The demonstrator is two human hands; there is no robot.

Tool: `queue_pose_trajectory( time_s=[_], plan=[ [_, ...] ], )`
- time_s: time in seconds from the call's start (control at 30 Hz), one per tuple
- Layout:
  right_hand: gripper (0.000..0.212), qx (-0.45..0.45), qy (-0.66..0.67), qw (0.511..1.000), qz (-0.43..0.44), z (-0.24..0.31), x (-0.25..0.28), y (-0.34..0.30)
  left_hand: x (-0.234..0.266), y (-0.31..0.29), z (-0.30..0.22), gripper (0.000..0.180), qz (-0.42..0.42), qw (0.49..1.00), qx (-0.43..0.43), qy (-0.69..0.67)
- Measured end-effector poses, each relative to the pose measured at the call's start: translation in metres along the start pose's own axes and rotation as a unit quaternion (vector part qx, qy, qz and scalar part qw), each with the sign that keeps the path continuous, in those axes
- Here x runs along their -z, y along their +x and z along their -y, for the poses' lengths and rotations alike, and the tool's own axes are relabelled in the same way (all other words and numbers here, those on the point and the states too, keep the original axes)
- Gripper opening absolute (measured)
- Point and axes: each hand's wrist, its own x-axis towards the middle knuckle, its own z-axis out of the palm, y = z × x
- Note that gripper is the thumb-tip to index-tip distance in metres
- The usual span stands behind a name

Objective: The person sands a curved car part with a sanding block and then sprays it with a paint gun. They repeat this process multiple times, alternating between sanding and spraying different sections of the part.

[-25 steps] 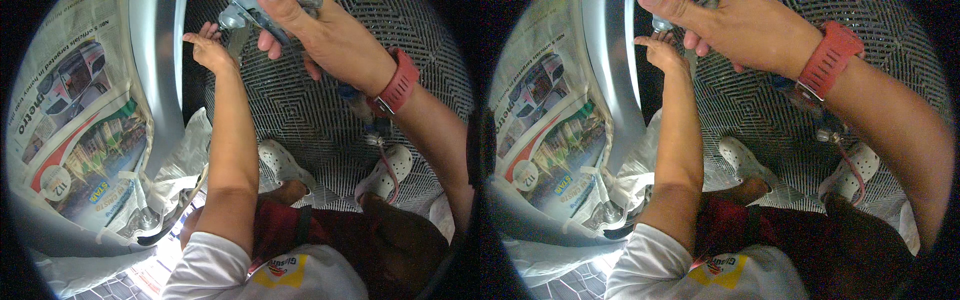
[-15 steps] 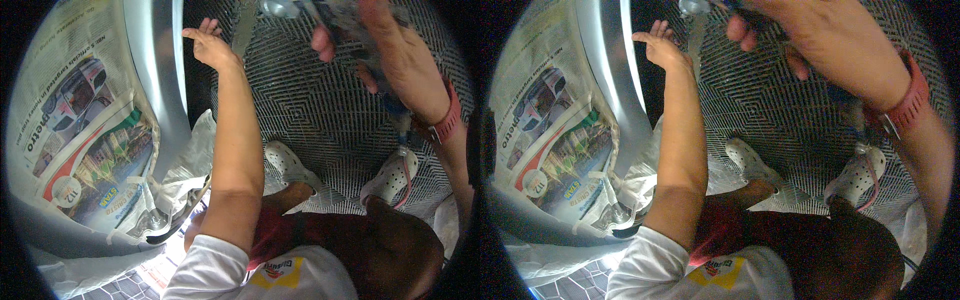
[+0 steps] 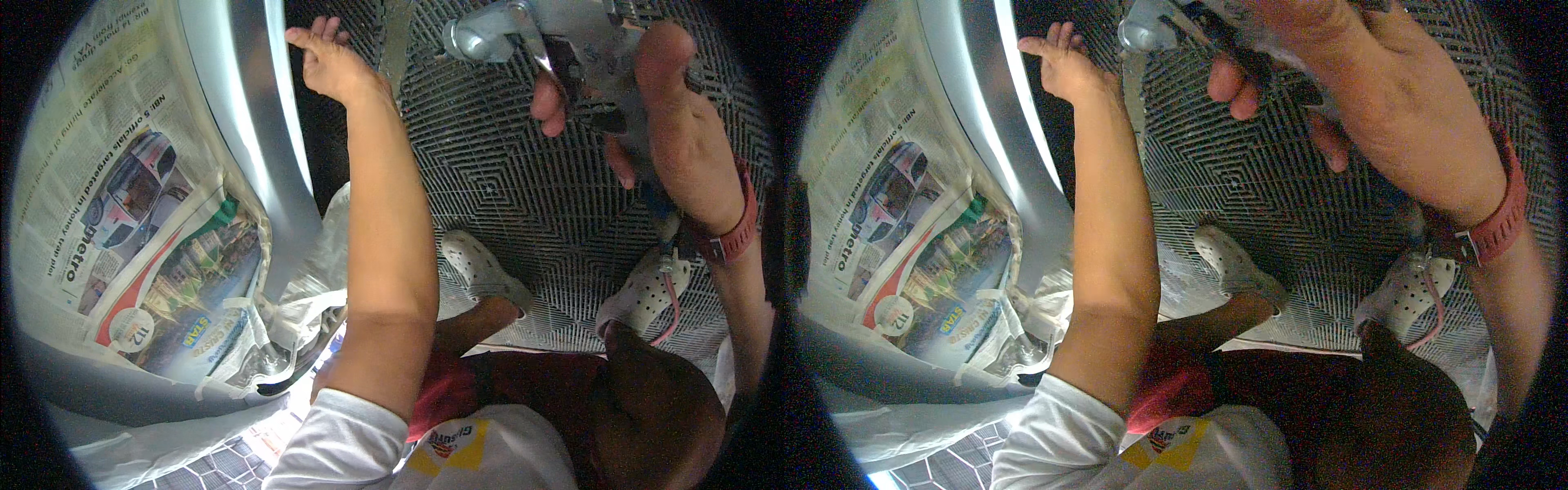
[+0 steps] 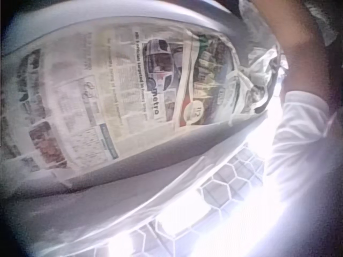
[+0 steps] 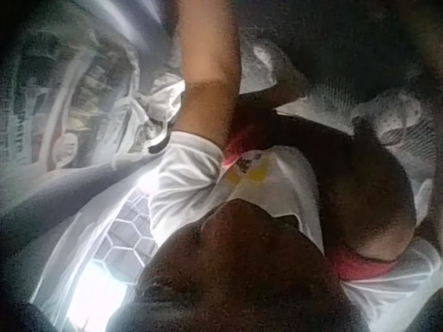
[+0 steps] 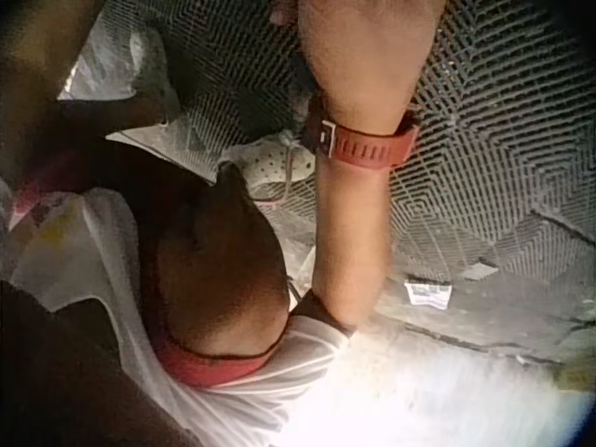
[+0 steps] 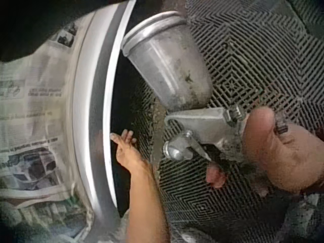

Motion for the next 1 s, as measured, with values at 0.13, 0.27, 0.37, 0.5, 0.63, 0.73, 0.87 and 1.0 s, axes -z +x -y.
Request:
queue_pose_trajectory(
  time_s=[0.13, 0.27, 0.37, 0.5, 0.63, 0.73, 0.87, 1.0],
  plan=[
    [0.102, 0.007, 0.015, 1.0, 0.015, -0.004, 0.0, 0.002, 0.022, 0.0, 0.007, 0.089, 0.01, 0.999, 0.017, 0.026],
    [0.1, 0.026, 0.026, 0.999, 0.015, -0.02, 0.003, 0.004, 0.049, -0.006, 0.01, 0.091, -0.004, 0.999, 0.022, 0.046],
    [0.098, -0.005, -0.019, 0.998, 0.058, -0.001, 0.013, 0.001, 0.064, -0.019, 0.009, 0.096, -0.019, 0.998, 0.042, 0.053],
    [0.097, 0.011, 0.022, 0.998, 0.052, -0.001, 0.012, -0.002, 0.083, -0.023, 0.02, 0.105, -0.017, 0.995, 0.089, 0.053],
    [0.095, 0.038, 0.064, 0.997, -0.007, 0.003, -0.003, -0.009, 0.091, -0.038, 0.029, 0.114, -0.04, 0.99, 0.136, -0.008],
    [0.094, 0.007, 0.057, 0.998, 0.024, 0.002, 0.004, -0.005, 0.093, -0.044, 0.032, 0.115, -0.06, 0.985, 0.159, -0.005],
    [0.089, 0.015, 0.042, 0.999, 0.011, -0.016, 0.007, -0.008, 0.08, -0.037, 0.031, 0.114, -0.028, 0.989, 0.145, -0.013],
    [0.078, 0.012, -0.021, 0.999, 0.033, -0.005, 0.014, -0.004, 0.056, -0.031, 0.02, 0.114, -0.011, 0.991, 0.128, -0.041]
  ],
)
